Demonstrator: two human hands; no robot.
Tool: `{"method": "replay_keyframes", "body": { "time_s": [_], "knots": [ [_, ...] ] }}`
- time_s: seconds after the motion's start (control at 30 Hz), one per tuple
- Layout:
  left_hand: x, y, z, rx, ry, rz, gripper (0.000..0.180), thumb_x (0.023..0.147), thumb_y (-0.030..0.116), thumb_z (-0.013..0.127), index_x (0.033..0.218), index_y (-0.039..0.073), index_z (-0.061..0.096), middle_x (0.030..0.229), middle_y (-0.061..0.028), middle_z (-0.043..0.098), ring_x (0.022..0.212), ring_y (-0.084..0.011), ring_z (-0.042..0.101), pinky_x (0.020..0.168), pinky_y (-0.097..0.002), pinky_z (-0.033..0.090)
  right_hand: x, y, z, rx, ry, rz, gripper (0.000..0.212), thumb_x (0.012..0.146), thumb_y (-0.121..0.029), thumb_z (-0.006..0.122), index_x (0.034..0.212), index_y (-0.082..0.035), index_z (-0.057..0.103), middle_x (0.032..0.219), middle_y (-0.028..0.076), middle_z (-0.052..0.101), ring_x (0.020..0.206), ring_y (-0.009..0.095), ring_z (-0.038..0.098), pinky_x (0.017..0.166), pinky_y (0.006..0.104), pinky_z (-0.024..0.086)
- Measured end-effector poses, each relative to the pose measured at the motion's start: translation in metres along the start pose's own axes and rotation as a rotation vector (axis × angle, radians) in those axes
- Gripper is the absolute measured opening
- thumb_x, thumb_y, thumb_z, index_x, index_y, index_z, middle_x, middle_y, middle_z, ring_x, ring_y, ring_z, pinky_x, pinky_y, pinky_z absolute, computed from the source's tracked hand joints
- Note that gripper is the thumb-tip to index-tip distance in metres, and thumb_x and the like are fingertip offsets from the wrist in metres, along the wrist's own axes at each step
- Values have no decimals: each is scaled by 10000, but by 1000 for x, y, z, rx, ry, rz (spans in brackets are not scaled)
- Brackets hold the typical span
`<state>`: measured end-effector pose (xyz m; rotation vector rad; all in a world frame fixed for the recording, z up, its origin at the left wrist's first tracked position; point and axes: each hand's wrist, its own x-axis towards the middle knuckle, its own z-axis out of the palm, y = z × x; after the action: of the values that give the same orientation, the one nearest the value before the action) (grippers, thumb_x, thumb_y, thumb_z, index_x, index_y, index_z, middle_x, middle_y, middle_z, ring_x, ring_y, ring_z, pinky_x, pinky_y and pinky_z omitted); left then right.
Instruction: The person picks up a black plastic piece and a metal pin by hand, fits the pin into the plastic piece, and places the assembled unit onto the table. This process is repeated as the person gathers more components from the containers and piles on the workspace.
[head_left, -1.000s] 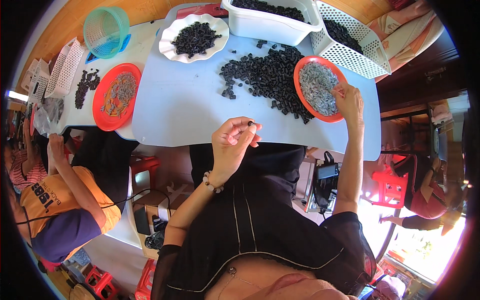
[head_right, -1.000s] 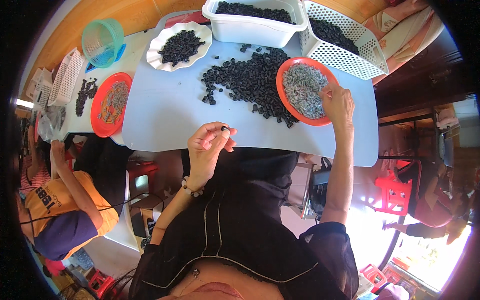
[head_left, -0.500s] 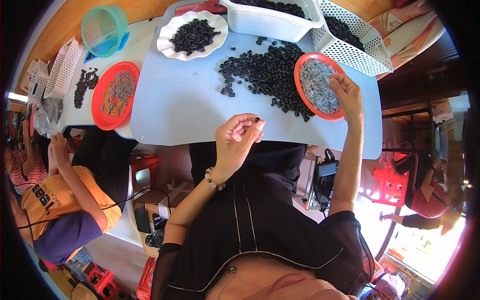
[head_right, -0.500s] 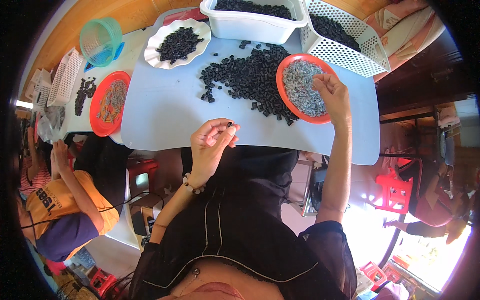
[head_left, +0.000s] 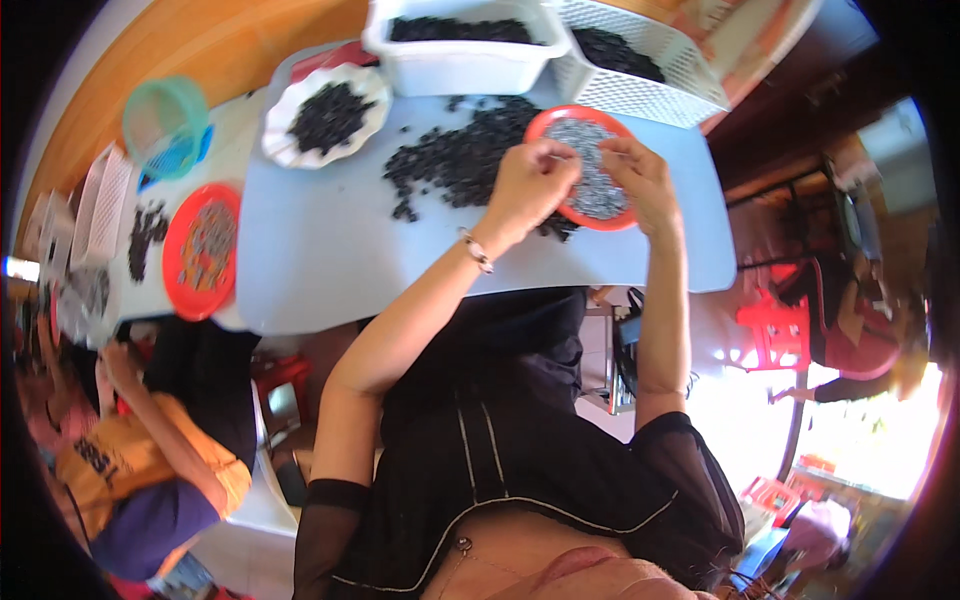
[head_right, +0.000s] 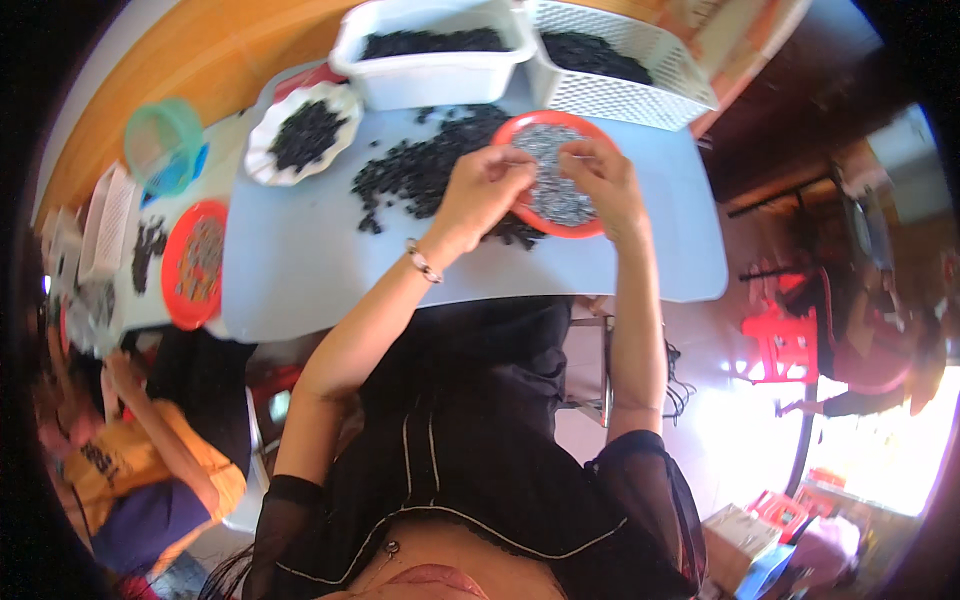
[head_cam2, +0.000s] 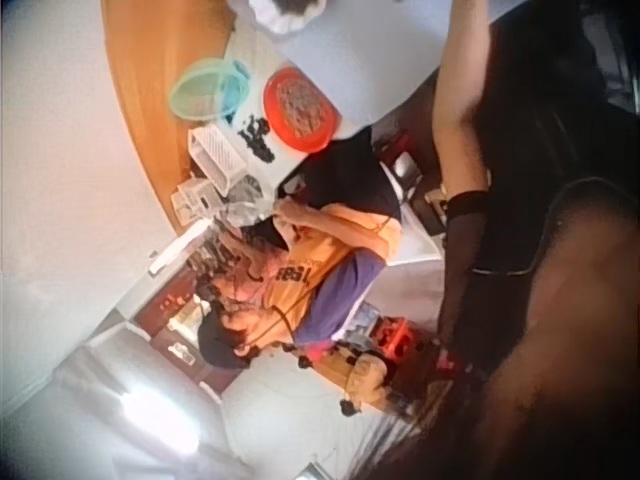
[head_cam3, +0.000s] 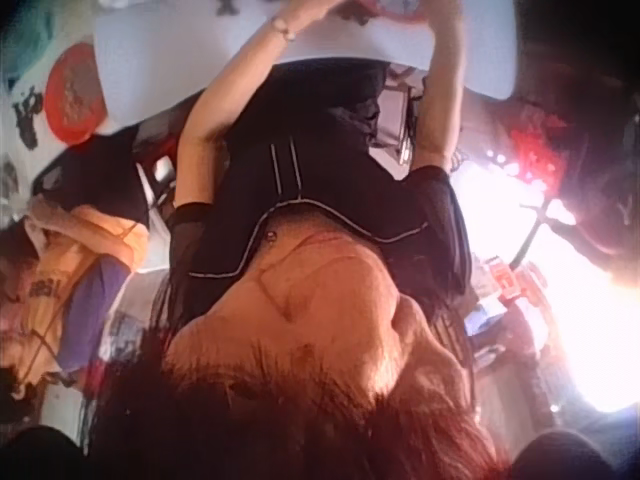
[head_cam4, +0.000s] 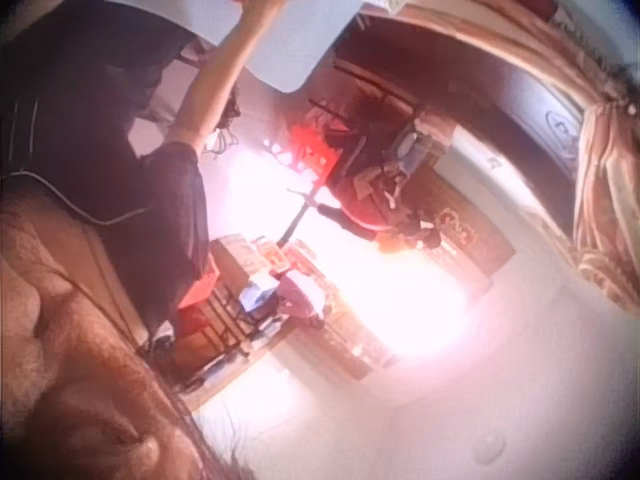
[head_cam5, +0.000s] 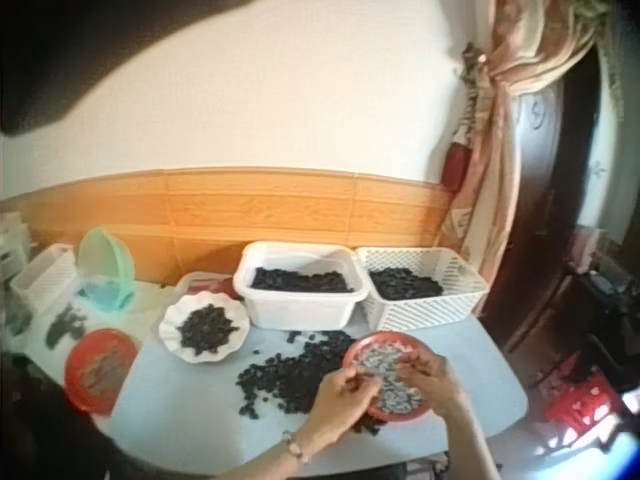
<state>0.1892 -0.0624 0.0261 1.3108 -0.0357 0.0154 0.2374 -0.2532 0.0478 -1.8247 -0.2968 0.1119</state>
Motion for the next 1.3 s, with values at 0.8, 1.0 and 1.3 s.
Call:
{"method": "replay_keyframes", "body": {
  "time_s": [0.8, 1.0, 1.3],
  "knots": [
    [15, 1, 24, 74, -99, 42, 131, 899, 13, 670, 1017, -42, 648, 841, -66, 687, 706, -123, 672, 647, -249, 581, -18, -1, 8, 72, 168, -2, 197, 917, -85, 657, 1043, 62, 620, 864, 98, 711, 808, 135, 691, 732, 250, 530],
    [18, -4, 11, -71, -43, -25, 148, 853, 2, 694, 990, -39, 656, 836, -76, 681, 670, -122, 659, 631, -253, 564, -16, 1, 6, -20, 183, 33, 222, 888, -99, 691, 1055, 37, 637, 893, 89, 704, 828, 118, 657, 736, 263, 514],
    [7, 11, 10, -171, -42, -155, 131, 879, 43, 693, 998, -5, 672, 837, -37, 679, 720, -99, 655, 652, -210, 544, -30, -30, 18, -218, 145, -299, 160, 841, -80, 726, 990, -25, 709, 874, 58, 702, 805, 133, 627, 739, 299, 502]
  ]
}}
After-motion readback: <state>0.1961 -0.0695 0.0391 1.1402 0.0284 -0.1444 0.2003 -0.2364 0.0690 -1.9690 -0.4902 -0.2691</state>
